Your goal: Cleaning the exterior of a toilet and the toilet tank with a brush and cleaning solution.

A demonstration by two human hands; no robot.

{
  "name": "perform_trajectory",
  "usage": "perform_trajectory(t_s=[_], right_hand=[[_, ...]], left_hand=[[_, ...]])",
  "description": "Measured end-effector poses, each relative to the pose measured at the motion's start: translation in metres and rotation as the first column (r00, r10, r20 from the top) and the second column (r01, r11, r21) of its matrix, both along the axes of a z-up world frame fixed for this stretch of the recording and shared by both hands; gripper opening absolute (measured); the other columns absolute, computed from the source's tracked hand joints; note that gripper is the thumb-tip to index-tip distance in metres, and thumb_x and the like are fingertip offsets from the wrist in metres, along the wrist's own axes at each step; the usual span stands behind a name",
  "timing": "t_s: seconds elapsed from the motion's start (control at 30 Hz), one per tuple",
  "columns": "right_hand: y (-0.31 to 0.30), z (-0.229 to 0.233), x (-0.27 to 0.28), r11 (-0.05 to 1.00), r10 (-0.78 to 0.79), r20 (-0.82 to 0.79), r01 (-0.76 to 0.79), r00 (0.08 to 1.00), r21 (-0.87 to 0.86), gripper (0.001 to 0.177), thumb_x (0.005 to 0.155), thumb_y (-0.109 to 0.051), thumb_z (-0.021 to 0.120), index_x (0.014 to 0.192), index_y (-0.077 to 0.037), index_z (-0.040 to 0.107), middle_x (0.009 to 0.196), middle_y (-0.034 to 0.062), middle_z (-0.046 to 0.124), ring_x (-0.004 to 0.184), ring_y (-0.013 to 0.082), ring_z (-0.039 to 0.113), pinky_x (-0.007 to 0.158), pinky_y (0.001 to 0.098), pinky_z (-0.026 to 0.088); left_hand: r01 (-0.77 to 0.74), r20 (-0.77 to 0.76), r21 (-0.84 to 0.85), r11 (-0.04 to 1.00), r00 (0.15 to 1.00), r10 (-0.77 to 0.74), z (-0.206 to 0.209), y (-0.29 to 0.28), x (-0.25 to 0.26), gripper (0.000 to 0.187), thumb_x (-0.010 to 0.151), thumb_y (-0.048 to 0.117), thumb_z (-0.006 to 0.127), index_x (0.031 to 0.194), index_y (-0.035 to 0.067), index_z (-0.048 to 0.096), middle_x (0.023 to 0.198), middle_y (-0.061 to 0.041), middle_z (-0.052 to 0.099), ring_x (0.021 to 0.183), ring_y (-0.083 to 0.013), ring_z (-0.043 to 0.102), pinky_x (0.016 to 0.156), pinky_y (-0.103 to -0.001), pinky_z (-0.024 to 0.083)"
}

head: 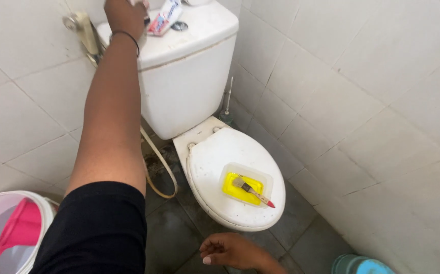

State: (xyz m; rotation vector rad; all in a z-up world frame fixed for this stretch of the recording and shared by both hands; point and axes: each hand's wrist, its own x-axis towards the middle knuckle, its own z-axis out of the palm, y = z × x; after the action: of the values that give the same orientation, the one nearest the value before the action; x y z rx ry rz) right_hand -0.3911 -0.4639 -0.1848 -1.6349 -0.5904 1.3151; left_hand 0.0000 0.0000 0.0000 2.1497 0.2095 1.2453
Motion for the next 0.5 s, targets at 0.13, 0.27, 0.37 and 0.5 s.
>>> perform_trajectory(t_s=[0.13, 0.27, 0.37, 0.5], right_hand=[[-0.021, 0.051, -0.003, 0.994, -0.098, -0.107, 0.102, 0.989, 0.039, 0.036, 0.095, -0.027, 0.075, 0.124, -0.006, 0.067, 0.109, 0.0015, 0.071, 0.1, 0.0089, 0.065, 0.088, 0.0269, 0.054], [-0.052, 0.101, 0.004, 0.989, -0.141, -0.022, 0.14, 0.99, -0.056, 0.034, 0.096, -0.027, 0.076, 0.122, -0.006, 0.068, 0.109, 0.0001, 0.072, 0.101, 0.0072, 0.066, 0.092, 0.0232, 0.054], [-0.063, 0.162, 0.017, 0.929, -0.356, -0.04, 0.359, 0.933, 0.09, 0.034, 0.092, -0.024, 0.076, 0.118, -0.003, 0.067, 0.107, 0.0026, 0.074, 0.098, 0.0108, 0.068, 0.087, 0.0269, 0.055], [-0.058, 0.29, 0.046, 0.827, -0.562, 0.109, 0.56, 0.82, 0.056, 0.05, 0.085, -0.025, 0.081, 0.128, -0.006, 0.064, 0.123, 0.0061, 0.07, 0.114, 0.0166, 0.066, 0.093, 0.0319, 0.058]], left_hand=[[0.239, 0.155, -0.046, 0.97, 0.961, -0.229, 0.015, -0.012, -0.021, 0.05, 0.089, 0.011, 0.095, 0.124, 0.004, 0.059, 0.117, -0.012, 0.075, 0.108, -0.0242, 0.075, 0.094, -0.035, 0.062], [0.373, 0.043, -0.148, 0.916, 0.928, -0.371, 0.059, -0.07, -0.098, 0.055, 0.087, 0.008, 0.091, 0.13, 0.004, 0.056, 0.125, -0.012, 0.07, 0.114, -0.0237, 0.07, 0.098, -0.033, 0.058], [0.431, -0.143, -0.265, 0.862, 0.867, -0.477, 0.079, -0.126, -0.164, 0.064, 0.083, 0.012, 0.091, 0.135, 0.003, 0.055, 0.129, -0.012, 0.068, 0.119, -0.0229, 0.066, 0.104, -0.035, 0.053], [0.31, -0.544, -0.457, 0.834, 0.645, -0.537, 0.143, -0.225, -0.267, 0.067, 0.077, 0.021, 0.088, 0.135, 0.007, 0.058, 0.122, -0.014, 0.073, 0.109, -0.0249, 0.071, 0.096, -0.038, 0.058]])
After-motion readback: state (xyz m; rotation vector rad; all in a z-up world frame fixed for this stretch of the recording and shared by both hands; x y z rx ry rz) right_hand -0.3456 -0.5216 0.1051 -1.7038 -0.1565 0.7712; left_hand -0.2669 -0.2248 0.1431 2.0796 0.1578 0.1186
